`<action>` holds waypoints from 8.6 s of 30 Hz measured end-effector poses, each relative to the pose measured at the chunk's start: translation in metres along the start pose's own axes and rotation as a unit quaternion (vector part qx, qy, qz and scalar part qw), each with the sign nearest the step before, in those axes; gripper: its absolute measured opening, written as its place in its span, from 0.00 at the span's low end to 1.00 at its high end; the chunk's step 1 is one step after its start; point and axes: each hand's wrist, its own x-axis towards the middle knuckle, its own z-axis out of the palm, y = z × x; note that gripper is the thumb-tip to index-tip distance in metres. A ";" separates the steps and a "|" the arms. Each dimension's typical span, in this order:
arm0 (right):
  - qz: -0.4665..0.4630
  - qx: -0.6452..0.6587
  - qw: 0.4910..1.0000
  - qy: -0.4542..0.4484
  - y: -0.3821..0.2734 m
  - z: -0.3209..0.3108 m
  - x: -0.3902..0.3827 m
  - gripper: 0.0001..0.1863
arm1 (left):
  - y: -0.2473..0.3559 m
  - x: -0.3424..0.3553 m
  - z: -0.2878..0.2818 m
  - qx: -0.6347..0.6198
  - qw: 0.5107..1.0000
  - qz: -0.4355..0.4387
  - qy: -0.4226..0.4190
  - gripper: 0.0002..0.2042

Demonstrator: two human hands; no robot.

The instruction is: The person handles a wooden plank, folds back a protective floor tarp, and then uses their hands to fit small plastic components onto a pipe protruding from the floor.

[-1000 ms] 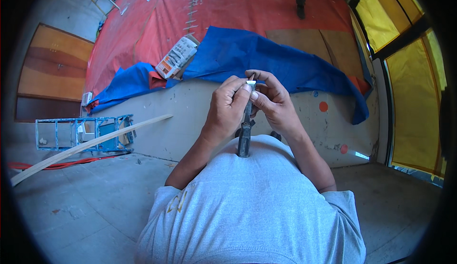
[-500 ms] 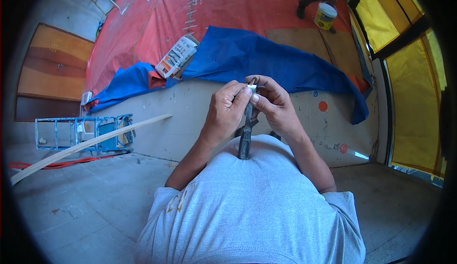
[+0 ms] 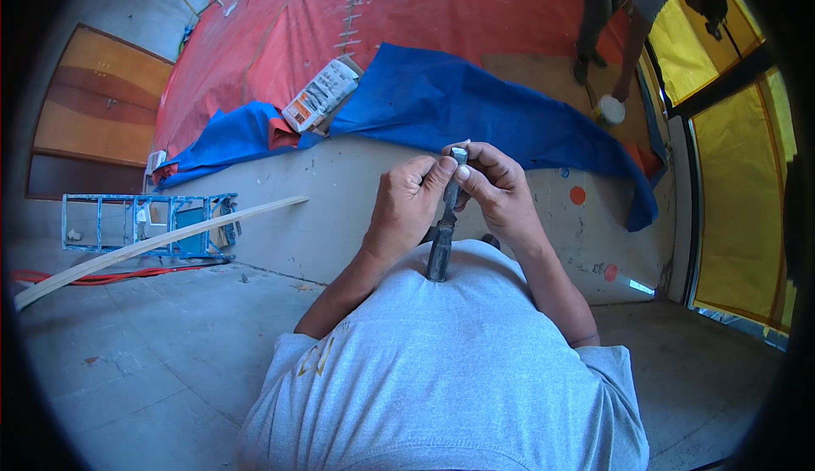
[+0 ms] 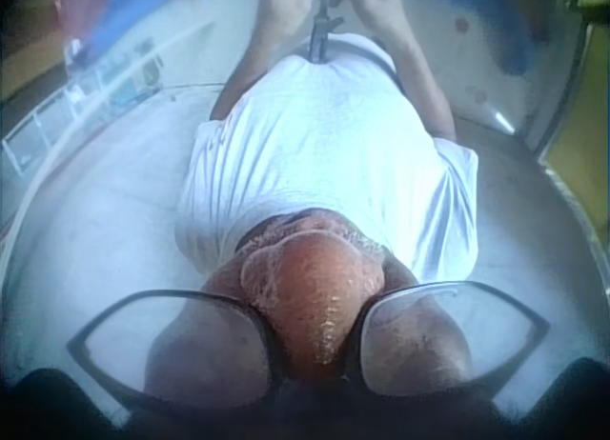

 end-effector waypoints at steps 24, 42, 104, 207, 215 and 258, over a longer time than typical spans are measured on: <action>-0.006 0.045 0.999 -0.015 -0.003 0.003 -0.011 0.20 | 0.006 0.002 0.005 -0.016 0.998 0.065 -0.018 0.11; 0.001 -0.007 1.000 0.010 -0.002 0.003 -0.010 0.16 | -0.006 -0.008 0.001 -0.016 1.000 -0.001 0.008 0.19; 0.000 0.014 1.000 -0.007 -0.003 -0.002 0.002 0.19 | -0.002 0.005 0.002 -0.001 1.000 0.009 -0.001 0.14; 0.001 0.015 1.000 0.011 -0.002 -0.007 0.011 0.19 | -0.004 0.022 0.005 -0.016 0.999 -0.042 -0.024 0.13; -0.014 0.041 0.999 0.004 -0.005 -0.003 0.012 0.29 | 0.009 0.029 0.006 -0.027 1.000 0.005 -0.015 0.12; 0.006 0.060 0.998 0.021 -0.001 -0.007 0.008 0.23 | 0.006 0.026 0.012 0.041 0.995 0.086 0.038 0.13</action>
